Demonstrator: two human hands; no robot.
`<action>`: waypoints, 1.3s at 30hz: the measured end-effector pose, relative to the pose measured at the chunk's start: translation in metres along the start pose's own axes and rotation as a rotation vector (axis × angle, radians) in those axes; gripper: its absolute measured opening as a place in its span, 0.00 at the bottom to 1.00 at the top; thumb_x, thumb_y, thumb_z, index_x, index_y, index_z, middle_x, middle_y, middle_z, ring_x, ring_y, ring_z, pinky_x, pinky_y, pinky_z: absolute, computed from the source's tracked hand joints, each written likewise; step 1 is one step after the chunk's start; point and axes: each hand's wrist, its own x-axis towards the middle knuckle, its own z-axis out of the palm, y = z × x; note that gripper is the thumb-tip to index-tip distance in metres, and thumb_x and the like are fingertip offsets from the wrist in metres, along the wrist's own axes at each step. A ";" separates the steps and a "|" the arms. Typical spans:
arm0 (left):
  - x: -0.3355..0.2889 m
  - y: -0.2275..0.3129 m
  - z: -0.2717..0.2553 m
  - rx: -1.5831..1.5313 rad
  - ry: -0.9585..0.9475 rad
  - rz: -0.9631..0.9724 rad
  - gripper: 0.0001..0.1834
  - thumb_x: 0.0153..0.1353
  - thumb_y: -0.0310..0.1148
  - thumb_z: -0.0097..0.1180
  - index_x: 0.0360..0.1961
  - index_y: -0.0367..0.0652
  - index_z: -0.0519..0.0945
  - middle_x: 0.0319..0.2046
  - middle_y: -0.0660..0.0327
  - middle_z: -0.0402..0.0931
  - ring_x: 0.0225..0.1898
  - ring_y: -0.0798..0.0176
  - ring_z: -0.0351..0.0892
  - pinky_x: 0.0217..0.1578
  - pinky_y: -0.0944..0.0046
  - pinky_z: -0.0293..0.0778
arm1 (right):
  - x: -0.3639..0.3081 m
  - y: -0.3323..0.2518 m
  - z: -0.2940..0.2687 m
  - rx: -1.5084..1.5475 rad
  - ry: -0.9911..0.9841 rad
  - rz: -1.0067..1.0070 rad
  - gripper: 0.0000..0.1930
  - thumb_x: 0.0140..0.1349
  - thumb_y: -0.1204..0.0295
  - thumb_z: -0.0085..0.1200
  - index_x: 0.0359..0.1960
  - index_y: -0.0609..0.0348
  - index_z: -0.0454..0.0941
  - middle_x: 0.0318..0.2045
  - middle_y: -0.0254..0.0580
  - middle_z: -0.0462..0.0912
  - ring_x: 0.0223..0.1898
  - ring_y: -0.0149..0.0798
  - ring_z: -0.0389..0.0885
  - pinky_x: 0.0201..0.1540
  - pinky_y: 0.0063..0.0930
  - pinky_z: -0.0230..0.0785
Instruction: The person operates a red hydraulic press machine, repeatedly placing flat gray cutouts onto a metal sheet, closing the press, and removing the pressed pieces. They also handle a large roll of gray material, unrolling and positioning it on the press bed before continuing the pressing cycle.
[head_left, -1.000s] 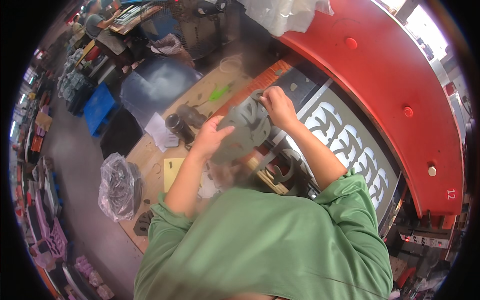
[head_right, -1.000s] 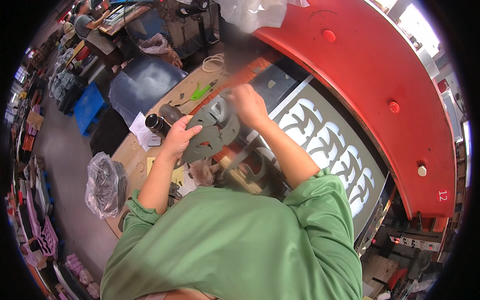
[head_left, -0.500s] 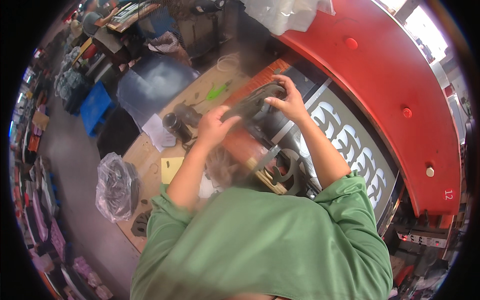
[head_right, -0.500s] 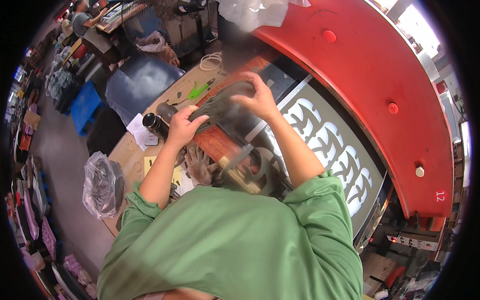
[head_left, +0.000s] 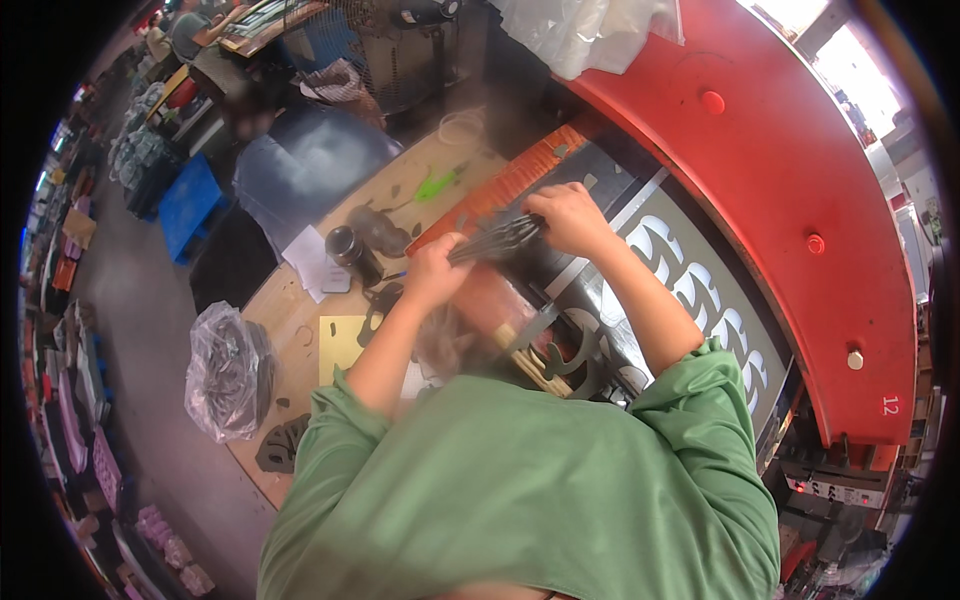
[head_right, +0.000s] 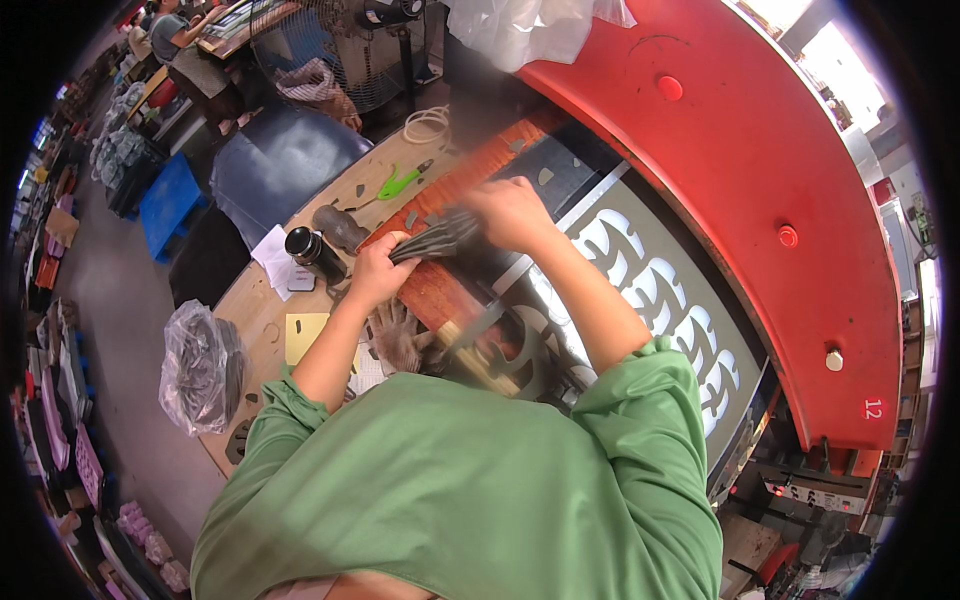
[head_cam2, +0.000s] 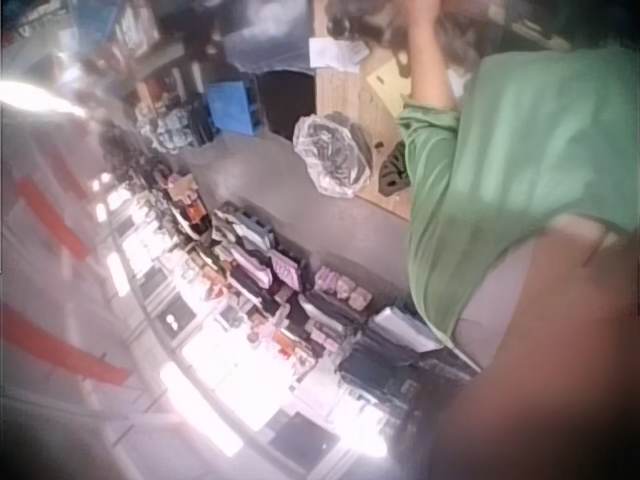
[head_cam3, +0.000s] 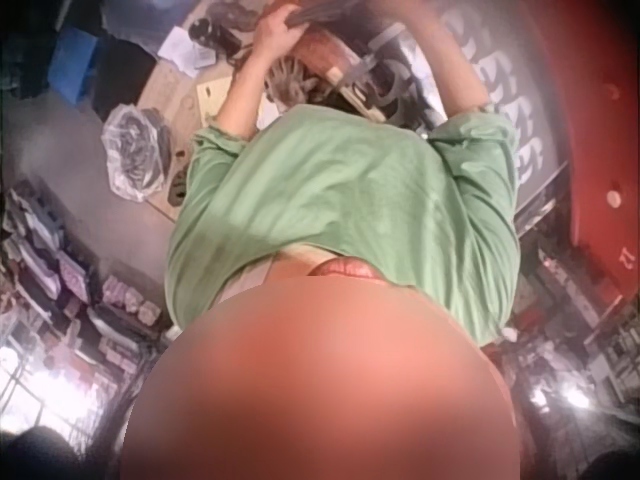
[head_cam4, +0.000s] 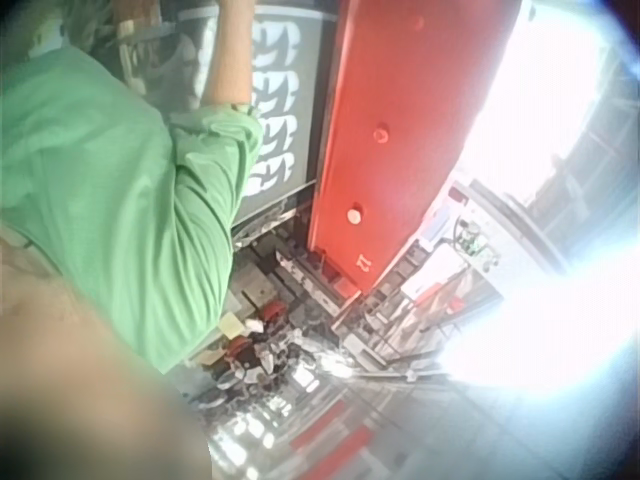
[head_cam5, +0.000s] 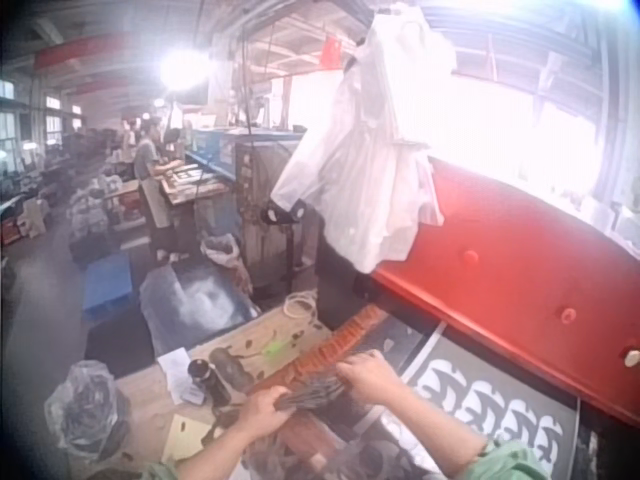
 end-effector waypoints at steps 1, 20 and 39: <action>0.001 0.001 0.002 -0.008 0.024 0.000 0.16 0.52 0.34 0.65 0.43 0.45 0.80 0.38 0.52 0.83 0.42 0.46 0.82 0.42 0.53 0.76 | 0.003 -0.002 -0.001 0.025 -0.047 0.035 0.19 0.43 0.81 0.56 0.41 0.55 0.79 0.36 0.41 0.82 0.43 0.51 0.80 0.43 0.42 0.72; -0.114 -0.028 -0.159 -0.132 -0.166 -0.318 0.21 0.53 0.24 0.65 0.50 0.35 0.78 0.38 0.64 0.81 0.39 0.72 0.78 0.42 0.69 0.75 | 0.050 -0.104 0.025 0.866 -0.414 0.030 0.22 0.47 0.73 0.70 0.46 0.60 0.80 0.36 0.32 0.83 0.34 0.26 0.78 0.39 0.22 0.71; -0.387 -0.080 -0.106 -0.809 0.031 -0.963 0.22 0.61 0.29 0.59 0.55 0.32 0.74 0.46 0.57 0.79 0.43 0.66 0.80 0.41 0.66 0.77 | -0.016 -0.254 0.190 0.856 -0.901 0.169 0.23 0.50 0.68 0.65 0.49 0.59 0.75 0.40 0.39 0.82 0.40 0.36 0.80 0.41 0.33 0.73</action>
